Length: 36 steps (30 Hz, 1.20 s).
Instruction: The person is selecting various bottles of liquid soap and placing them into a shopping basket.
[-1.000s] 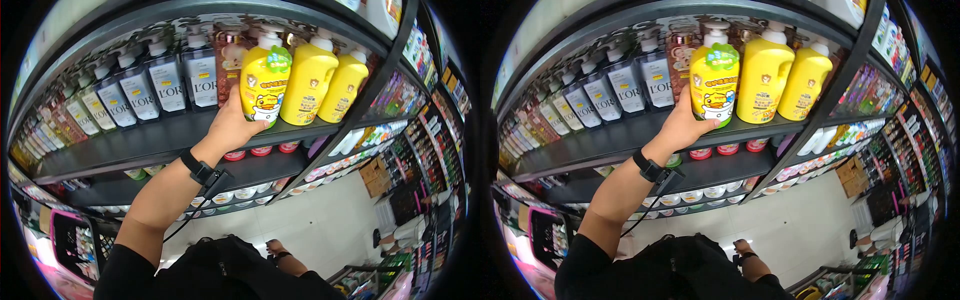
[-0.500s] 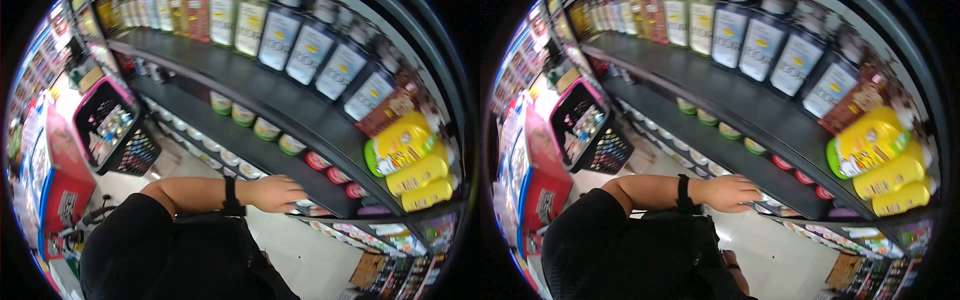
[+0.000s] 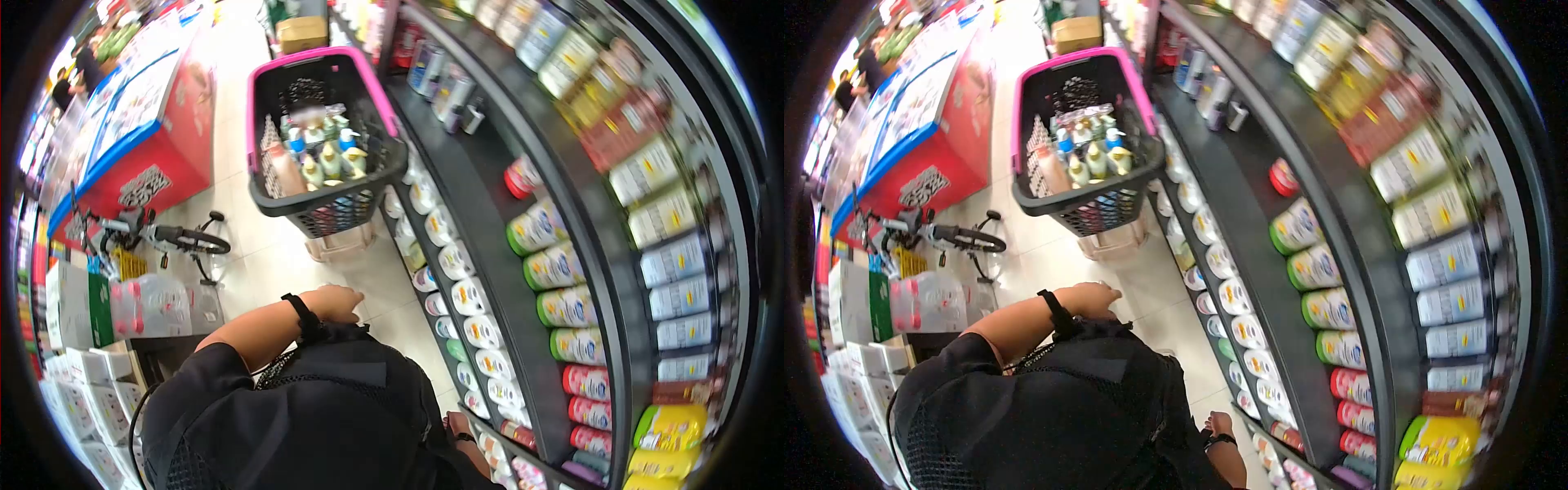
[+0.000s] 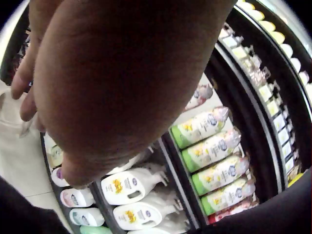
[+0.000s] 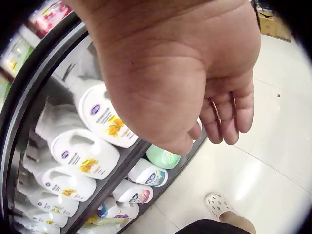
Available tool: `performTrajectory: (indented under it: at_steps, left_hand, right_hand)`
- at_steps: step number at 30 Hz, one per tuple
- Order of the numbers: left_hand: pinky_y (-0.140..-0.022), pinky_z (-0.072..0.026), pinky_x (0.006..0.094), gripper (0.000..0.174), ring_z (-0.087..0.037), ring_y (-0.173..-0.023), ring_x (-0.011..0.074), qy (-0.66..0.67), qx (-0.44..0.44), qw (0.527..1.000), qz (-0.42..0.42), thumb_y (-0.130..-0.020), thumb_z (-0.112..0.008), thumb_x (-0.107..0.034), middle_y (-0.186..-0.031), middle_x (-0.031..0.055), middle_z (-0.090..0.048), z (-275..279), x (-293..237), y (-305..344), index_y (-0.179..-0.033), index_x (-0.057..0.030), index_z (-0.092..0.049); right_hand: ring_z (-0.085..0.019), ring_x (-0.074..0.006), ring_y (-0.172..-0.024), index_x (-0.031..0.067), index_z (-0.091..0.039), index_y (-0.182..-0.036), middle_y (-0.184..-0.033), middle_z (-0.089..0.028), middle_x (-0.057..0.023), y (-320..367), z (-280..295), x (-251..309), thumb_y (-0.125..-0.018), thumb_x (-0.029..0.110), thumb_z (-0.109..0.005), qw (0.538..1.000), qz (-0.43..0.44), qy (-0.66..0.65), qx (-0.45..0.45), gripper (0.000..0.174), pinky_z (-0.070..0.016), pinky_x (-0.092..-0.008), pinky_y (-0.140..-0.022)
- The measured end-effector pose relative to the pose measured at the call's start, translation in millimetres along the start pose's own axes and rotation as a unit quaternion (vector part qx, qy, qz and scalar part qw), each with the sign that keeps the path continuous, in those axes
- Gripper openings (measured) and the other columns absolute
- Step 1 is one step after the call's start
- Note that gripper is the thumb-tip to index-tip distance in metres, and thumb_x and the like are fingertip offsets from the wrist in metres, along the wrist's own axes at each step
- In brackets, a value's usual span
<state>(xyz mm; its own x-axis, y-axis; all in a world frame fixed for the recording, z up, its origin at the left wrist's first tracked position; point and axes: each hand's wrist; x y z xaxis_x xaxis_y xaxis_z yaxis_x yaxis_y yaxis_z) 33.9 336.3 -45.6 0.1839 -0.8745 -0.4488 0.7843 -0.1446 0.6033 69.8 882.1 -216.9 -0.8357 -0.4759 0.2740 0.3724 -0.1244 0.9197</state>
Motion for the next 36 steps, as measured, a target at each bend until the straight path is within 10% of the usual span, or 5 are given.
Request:
performTrajectory:
  at_steps: [3,6,10,20,36]
  left_hand:
    - [-0.098,-0.0470,0.0478,0.060,-0.060,-0.113,0.0400,0.080,-0.064,0.993,-0.063,-0.087,-0.066,-0.033,-0.124,0.0227,-0.063,31.6,30.2,27.4,-0.136,-0.0012,-0.051]
    - [-0.095,-0.0489,0.0449,0.057,-0.063,-0.109,0.0368,0.159,-0.133,0.973,-0.102,-0.088,-0.066,-0.032,-0.117,0.0210,-0.066,65.1,78.0,51.3,-0.134,-0.0010,-0.052]
    - [-0.088,-0.0520,0.0364,0.042,-0.067,-0.098,0.0248,0.341,-0.108,0.920,-0.161,-0.092,-0.065,-0.022,-0.106,0.0143,-0.070,113.3,130.7,98.6,-0.128,-0.0001,-0.057]
    - [-0.083,-0.0504,0.0425,0.019,-0.064,-0.092,0.0344,0.216,-0.559,0.795,-0.091,-0.083,-0.067,-0.011,-0.093,0.0137,-0.068,193.1,208.3,96.7,-0.101,-0.0039,-0.066]
    - [-0.086,-0.0441,0.0416,0.011,-0.061,-0.088,0.0285,0.063,-0.592,0.803,-0.028,-0.077,-0.072,-0.016,-0.086,0.0076,-0.066,184.9,212.5,50.8,-0.084,-0.0092,-0.067]
  right_hand:
    - [-0.067,-0.0302,-0.070,0.0023,-0.064,-0.077,-0.076,-0.069,-0.0137,-109.2,24.9,1.6,-0.092,0.022,-0.052,0.670,0.379,0.637,0.028,0.028,-0.0524,-0.0423,-0.065]
    - [-0.054,-0.0232,-0.053,0.0106,-0.056,-0.070,-0.062,-0.049,-0.0053,-66.8,-45.7,108.6,-0.084,0.018,-0.065,0.583,0.522,0.621,0.053,0.018,-0.0429,-0.0356,-0.046]
    - [-0.067,-0.0274,-0.074,-0.0024,-0.062,-0.102,-0.083,-0.068,-0.0147,13.6,-165.5,252.5,-0.089,0.028,-0.058,0.887,0.277,0.369,0.009,0.034,-0.0519,-0.0393,-0.066]
    - [-0.066,-0.0193,-0.093,-0.0011,-0.054,-0.125,-0.107,-0.066,-0.0119,145.1,-259.3,430.6,-0.097,0.016,-0.062,0.927,0.342,0.039,0.149,0.034,-0.0541,-0.0313,-0.078]
    - [-0.066,-0.0156,-0.078,-0.0020,-0.058,-0.119,-0.096,-0.066,-0.0095,198.6,-420.3,643.6,-0.094,0.021,-0.064,0.773,0.378,0.391,0.328,0.034,-0.0555,-0.0297,-0.062]
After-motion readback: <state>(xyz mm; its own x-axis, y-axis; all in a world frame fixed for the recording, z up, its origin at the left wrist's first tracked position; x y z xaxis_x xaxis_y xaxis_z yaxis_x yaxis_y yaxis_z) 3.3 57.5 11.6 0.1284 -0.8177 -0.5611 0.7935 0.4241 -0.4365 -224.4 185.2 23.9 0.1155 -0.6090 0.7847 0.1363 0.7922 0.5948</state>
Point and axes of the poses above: each hand's wrist, its own y-axis away from the middle knuckle, its own z-axis out of the back of the hand, x = y × z
